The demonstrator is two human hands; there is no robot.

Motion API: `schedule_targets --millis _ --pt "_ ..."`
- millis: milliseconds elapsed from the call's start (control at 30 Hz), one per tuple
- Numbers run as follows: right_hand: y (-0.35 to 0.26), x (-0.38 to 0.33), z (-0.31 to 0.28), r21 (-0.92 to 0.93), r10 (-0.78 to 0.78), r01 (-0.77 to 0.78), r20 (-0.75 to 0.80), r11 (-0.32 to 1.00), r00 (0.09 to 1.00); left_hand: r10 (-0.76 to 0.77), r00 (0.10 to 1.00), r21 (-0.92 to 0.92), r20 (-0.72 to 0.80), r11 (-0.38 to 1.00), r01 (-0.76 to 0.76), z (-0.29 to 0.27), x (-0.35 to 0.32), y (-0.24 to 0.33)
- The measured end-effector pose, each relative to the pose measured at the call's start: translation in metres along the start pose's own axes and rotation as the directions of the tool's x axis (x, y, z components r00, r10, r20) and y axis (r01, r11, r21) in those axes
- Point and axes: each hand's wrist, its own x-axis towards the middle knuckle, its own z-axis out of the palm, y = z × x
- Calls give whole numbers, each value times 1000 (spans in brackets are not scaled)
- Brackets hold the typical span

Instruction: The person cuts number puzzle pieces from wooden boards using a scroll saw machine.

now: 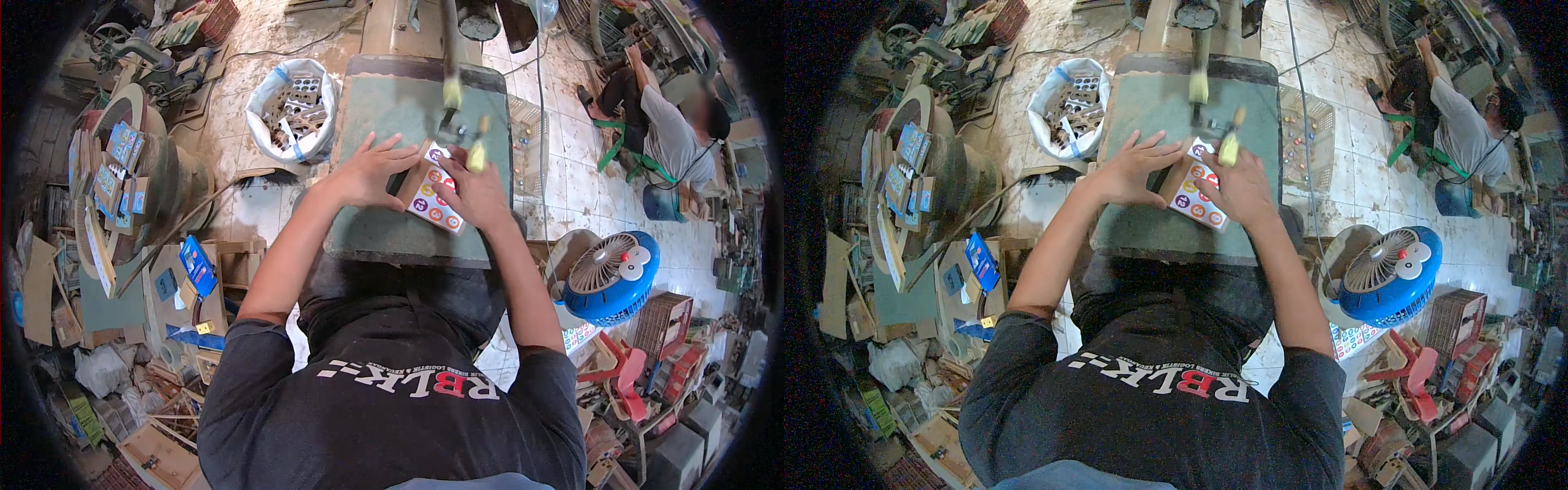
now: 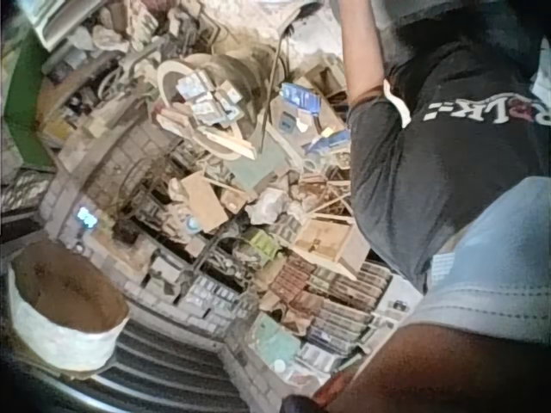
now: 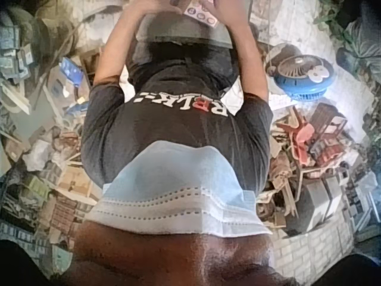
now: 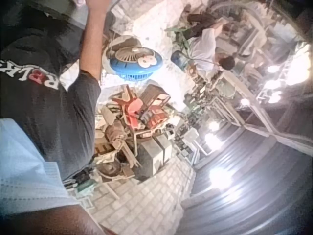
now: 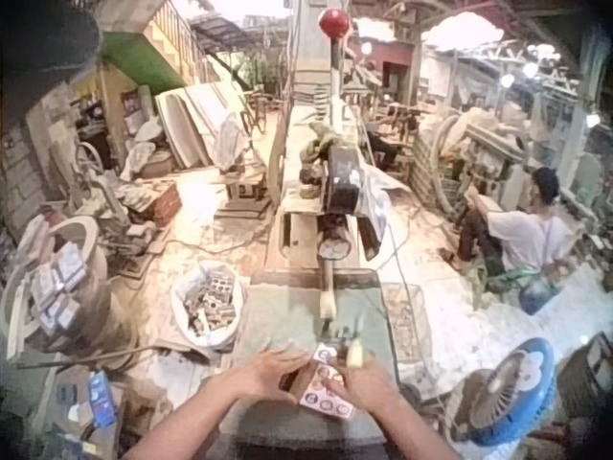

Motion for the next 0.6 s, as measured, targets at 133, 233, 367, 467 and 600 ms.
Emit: schedule_targets --millis 133,233,367,467,600 --pt "-8 -4 5 -10 34 -35 -60 999 998 -20 997 27 71 999 18 -17 3 3" --pt "-19 -4 3 -40 115 -117 -51 992 992 -24 996 44 89 999 20 -23 4 1" --pt "-23 -4 6 -48 140 -144 -77 988 987 -67 990 77 123 995 58 -31 3 7" --pt "-27 -4 6 -55 165 -168 -60 984 985 -101 993 90 58 991 96 -12 -8 15" --pt "-27 -5 14 -90 195 -201 -76 975 978 -328 938 -6 -111 944 329 29 -30 92"
